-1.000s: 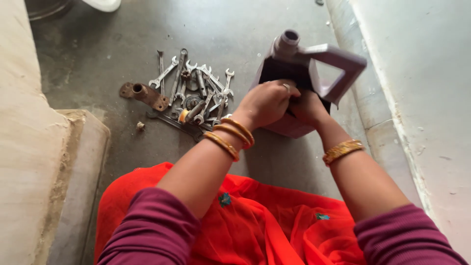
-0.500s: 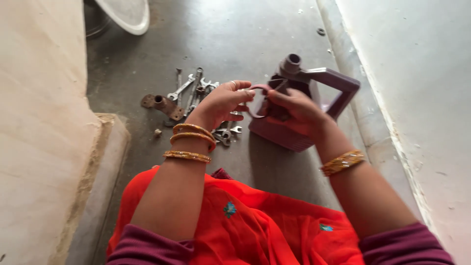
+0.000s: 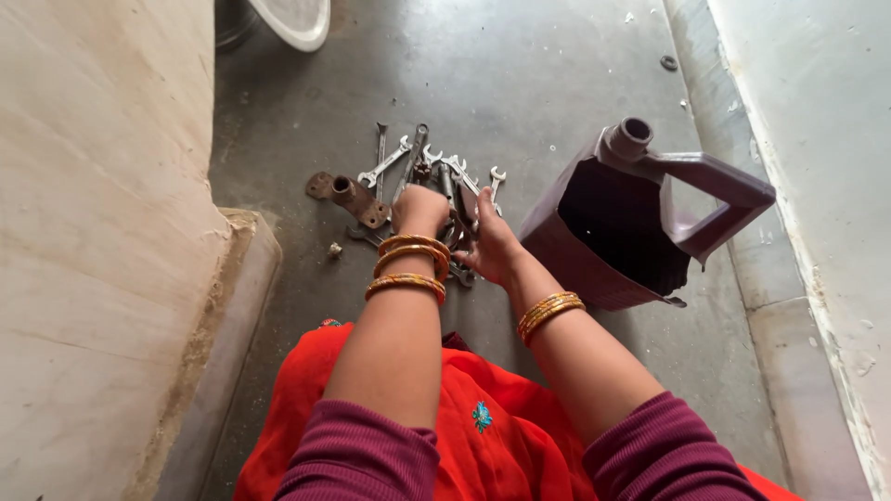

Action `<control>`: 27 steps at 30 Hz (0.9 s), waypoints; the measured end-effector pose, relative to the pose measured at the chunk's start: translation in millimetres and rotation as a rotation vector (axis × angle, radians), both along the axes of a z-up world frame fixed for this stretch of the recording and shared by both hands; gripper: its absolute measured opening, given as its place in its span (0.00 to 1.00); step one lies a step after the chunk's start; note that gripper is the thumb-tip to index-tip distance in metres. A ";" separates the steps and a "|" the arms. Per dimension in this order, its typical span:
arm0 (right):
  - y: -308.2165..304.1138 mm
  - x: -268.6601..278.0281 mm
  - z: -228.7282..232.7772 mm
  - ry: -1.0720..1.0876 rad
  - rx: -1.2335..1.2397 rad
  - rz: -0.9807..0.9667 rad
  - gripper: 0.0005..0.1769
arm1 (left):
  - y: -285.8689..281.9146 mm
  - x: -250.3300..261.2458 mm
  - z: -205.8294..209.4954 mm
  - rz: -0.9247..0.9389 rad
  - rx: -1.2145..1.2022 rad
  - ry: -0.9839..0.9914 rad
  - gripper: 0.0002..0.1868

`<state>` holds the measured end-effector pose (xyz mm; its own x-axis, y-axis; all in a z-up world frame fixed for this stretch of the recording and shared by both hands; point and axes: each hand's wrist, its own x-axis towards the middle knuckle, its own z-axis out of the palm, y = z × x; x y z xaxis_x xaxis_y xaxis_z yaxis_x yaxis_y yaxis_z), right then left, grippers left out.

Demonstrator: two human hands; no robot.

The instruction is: The person empties a maroon plastic container, removing wrenches, nuts, bolts, and other metal parts, and places them on the floor. The person then wipes the inside of the container with a black cloth.

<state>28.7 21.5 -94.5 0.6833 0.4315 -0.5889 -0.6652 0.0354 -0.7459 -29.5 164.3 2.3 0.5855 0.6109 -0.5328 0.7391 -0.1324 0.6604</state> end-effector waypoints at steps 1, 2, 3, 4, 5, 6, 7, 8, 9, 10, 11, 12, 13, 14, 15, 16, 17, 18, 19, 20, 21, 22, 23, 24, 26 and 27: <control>-1.2 2.7 -3.4 -0.003 -0.029 -0.014 0.48 | 0.5 1.5 0.4 0.035 0.043 -0.050 0.25; -2.6 3.1 -5.1 -0.082 -0.093 0.010 0.44 | -0.7 1.9 0.7 0.069 0.087 -0.099 0.27; -3.7 3.5 -3.1 -0.165 -0.155 0.032 0.40 | -2.1 3.8 2.3 0.073 0.105 -0.170 0.28; -5.8 1.6 2.8 -0.247 -0.218 0.055 0.36 | -4.6 5.5 4.8 0.077 0.124 -0.241 0.28; -12.0 -4.1 12.5 -0.415 -0.322 0.070 0.30 | -11.5 7.1 8.2 0.091 0.255 -0.480 0.26; -22.5 -13.2 25.6 -0.582 -0.431 0.084 0.25 | -20.1 8.1 12.6 0.105 0.384 -0.720 0.24; -31.0 -23.7 40.1 -0.748 -0.543 0.099 0.22 | -28.2 9.7 18.5 0.009 0.378 -0.752 0.22; -44.6 -31.2 58.2 -1.078 -0.624 0.050 0.17 | -39.9 11.5 25.1 -0.087 0.373 -0.783 0.20; -60.9 -37.0 77.7 -1.411 -0.696 0.001 0.13 | -54.4 11.3 30.8 -0.180 0.458 -0.864 0.17; -74.7 -44.7 94.3 -1.513 -0.752 -0.027 0.11 | -67.2 9.8 35.5 -0.275 0.543 -0.943 0.14; -88.5 -52.6 108.2 -1.616 -0.813 -0.056 0.08 | -80.3 7.2 38.6 -0.328 0.527 -0.930 0.12; -99.3 -61.3 117.8 -1.651 -0.884 -0.072 0.08 | -93.7 3.2 39.7 -0.380 0.510 -0.916 0.11; -109.9 -68.6 125.2 -1.687 -0.956 -0.094 0.08 | -104.2 0.1 39.9 -0.435 0.495 -0.906 0.10; -119.5 -73.2 130.0 -1.721 -1.029 -0.116 0.08 | -112.0 -3.3 38.1 -0.476 0.499 -0.954 0.10; -128.1 -75.3 132.1 -1.701 -1.070 -0.145 0.09 | -117.6 -6.5 34.3 -0.518 0.503 -0.999 0.11; -137.3 -75.5 132.6 -1.681 -1.111 -0.175 0.11 | -121.7 -6.0 30.8 -0.561 0.507 -1.044 0.12; -146.1 -76.7 130.0 -1.654 -1.153 -0.200 0.13 | -124.6 -5.6 26.4 -0.583 0.519 -1.009 0.14; -152.7 -76.3 126.0 -1.458 -1.187 -0.084 0.14 | -125.5 -5.7 21.8 -0.605 0.532 -0.974 0.16; -159.1 -74.9 122.3 -1.261 -1.209 0.027 0.15 | -126.1 -5.4 18.2 -0.627 0.544 -0.940 0.19; -165.8 -74.0 118.5 -1.061 -1.218 0.133 0.17 | -125.3 -6.4 14.9 -0.640 0.484 -0.896 0.20; -172.0 -73.7 114.2 -1.047 -1.196 0.178 0.17 | -122.1 -7.7 12.3 -0.648 0.427 -0.853 0.21; -178.0 -74.8 108.9 -1.033 -1.173 0.222 0.18 | -120.3 -8.9 10.7 -0.657 0.371 -0.809 0.22; -183.4 -73.6 103.4 -1.021 -1.147 0.268 0.19 | -120.0 -10.4 9.9 -0.683 0.381 -0.811 0.26; -189.6 -65.5 99.6 -0.953 -1.067 0.343 0.19 | -120.2 -12.4 9.7 -0.709 0.392 -0.814 0.30; -201.0 -42.3 92.4 -0.811 -0.897 0.488 0.21 | -122.9 -17.1 10.9 -0.717 0.333 -0.737 0.37; -201.3 -34.3 85.9 -0.819 -0.916 0.547 0.22 | -126.5 -18.3 13.1 -0.698 0.265 -0.661 0.40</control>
<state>-5.7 -179.8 -8.6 0.8428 0.4341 -0.3182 0.2123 -0.8114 -0.5445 -47.7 37.8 15.4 0.9886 0.0689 0.1335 -0.0659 -0.5998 0.7974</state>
